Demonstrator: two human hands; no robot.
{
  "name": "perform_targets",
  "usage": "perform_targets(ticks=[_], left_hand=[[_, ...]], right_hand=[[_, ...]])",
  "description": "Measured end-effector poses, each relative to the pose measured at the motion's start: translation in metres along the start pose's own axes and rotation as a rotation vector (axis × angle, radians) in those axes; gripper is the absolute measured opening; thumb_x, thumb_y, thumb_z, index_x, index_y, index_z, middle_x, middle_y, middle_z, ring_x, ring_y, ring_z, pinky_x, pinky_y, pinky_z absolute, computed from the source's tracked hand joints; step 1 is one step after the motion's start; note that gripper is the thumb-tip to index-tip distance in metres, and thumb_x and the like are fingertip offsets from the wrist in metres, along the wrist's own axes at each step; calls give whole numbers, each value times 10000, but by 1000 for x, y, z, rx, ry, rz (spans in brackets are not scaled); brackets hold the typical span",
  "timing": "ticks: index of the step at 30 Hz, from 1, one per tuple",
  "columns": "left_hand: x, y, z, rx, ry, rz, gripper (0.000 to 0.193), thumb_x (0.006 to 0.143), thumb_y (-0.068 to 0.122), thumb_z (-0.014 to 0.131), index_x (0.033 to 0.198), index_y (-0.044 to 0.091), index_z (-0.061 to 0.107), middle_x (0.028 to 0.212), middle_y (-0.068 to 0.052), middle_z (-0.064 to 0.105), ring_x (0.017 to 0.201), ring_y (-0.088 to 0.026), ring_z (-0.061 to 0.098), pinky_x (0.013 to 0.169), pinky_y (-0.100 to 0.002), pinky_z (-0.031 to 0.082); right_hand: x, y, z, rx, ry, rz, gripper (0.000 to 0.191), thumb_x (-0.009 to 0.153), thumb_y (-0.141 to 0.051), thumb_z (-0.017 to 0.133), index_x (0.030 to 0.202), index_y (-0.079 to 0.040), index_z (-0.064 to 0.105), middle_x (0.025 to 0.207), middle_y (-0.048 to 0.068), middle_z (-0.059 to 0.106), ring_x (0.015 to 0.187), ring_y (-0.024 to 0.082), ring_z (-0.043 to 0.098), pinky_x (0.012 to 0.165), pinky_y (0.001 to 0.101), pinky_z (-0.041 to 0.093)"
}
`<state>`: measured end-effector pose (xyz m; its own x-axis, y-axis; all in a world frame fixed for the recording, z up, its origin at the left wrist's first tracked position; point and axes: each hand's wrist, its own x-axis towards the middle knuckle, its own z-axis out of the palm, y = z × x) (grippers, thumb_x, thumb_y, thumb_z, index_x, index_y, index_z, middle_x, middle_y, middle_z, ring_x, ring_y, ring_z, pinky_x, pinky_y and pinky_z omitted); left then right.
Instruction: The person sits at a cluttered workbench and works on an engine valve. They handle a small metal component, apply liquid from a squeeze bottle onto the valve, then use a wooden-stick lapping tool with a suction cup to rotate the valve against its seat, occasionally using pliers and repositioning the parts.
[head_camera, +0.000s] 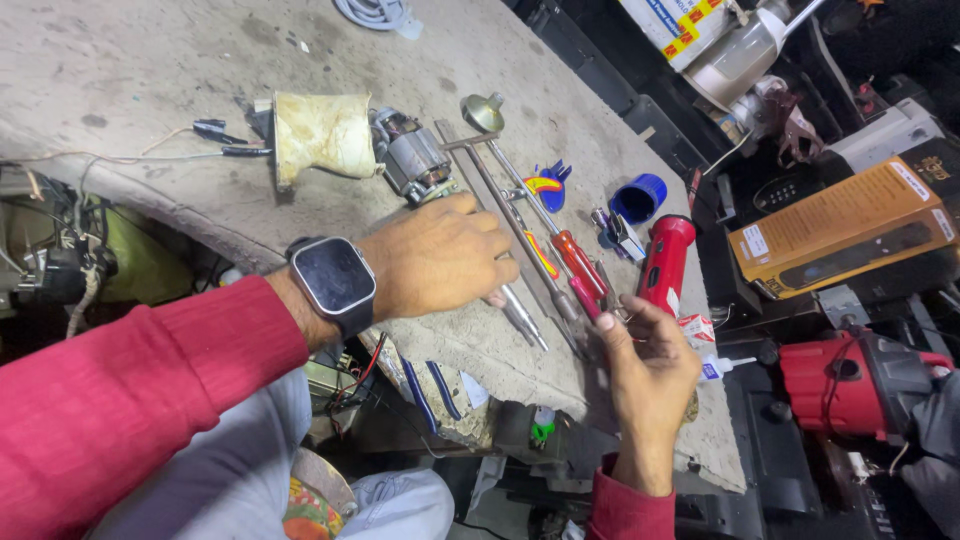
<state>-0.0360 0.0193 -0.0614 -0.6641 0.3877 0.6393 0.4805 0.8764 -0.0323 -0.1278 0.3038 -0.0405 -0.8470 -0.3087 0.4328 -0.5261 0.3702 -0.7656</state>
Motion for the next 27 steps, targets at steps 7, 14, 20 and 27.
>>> perform_targets(ticks=[7,14,20,27], left_hand=[[-1,4,-1,33,-13,-51,199,873,349,652,905,163,717,889,-10,681,959,-215,647,833,-392,455],[1,4,1,-8,-23,-71,211,850,358,661,867,157,726,871,-12,683,951,-225,648,834,-404,456],[-2,4,2,-59,49,-85,203,823,354,685,813,159,743,898,-9,674,982,-213,634,845,-389,456],[-2,3,3,-85,49,-94,359,765,472,712,781,115,745,874,-18,656,982,-226,617,837,-380,452]], right_hand=[[43,-25,4,-668,-151,-106,356,804,-243,871,1076,-25,795,774,122,687,649,140,575,601,304,474],[102,-46,45,-393,-142,-209,249,892,-229,779,1017,-14,784,814,62,749,727,113,650,679,275,515],[187,-21,158,-293,-385,-115,541,835,-288,828,1220,50,656,1056,173,742,932,185,704,798,329,571],[204,-8,207,-350,-318,-244,588,737,-188,902,1209,37,633,1053,149,743,974,226,723,875,365,574]])
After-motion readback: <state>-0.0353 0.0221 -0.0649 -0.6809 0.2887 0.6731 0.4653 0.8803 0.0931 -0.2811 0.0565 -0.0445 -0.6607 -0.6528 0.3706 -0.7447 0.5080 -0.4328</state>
